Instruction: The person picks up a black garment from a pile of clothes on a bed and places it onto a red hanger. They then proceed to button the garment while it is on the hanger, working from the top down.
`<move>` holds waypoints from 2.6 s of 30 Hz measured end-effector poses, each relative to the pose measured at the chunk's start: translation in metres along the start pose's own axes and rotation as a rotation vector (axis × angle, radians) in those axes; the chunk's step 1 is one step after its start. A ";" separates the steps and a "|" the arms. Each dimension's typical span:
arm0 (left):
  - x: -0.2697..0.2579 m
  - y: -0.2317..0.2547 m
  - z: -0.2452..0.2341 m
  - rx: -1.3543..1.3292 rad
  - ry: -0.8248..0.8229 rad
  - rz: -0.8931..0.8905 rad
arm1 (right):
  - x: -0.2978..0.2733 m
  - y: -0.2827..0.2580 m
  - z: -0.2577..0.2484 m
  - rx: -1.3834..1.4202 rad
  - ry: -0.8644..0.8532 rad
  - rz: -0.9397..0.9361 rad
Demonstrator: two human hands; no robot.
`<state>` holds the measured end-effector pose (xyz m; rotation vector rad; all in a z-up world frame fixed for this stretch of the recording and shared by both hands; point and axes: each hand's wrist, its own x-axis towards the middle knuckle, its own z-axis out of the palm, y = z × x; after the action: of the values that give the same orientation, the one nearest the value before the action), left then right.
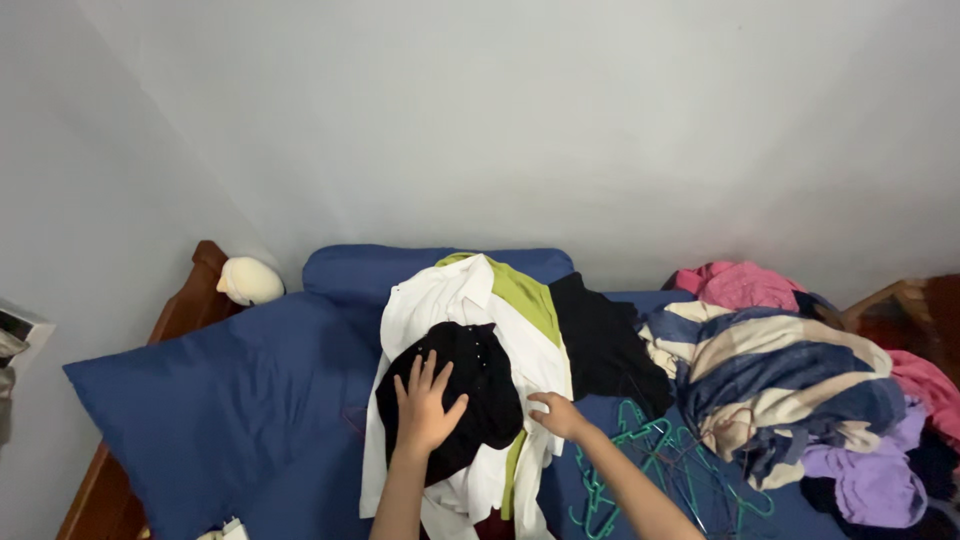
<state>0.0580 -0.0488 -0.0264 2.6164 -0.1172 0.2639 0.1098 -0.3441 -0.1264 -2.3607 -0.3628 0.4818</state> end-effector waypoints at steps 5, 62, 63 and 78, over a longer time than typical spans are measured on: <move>-0.012 -0.019 0.023 -0.124 0.029 -0.002 | 0.024 -0.010 0.026 0.131 -0.073 0.102; 0.094 0.087 -0.188 0.305 0.336 0.266 | -0.076 -0.107 -0.283 -0.228 0.959 -0.004; 0.092 0.077 -0.186 0.317 0.342 0.222 | -0.078 -0.093 -0.286 -0.194 0.896 -0.031; 0.099 0.100 -0.123 -0.373 0.113 -0.073 | -0.069 -0.083 -0.261 -0.110 0.749 0.000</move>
<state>0.1212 -0.0783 0.1465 2.2253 -0.0283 0.3286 0.1511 -0.4615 0.1276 -2.4439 -0.0350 -0.4399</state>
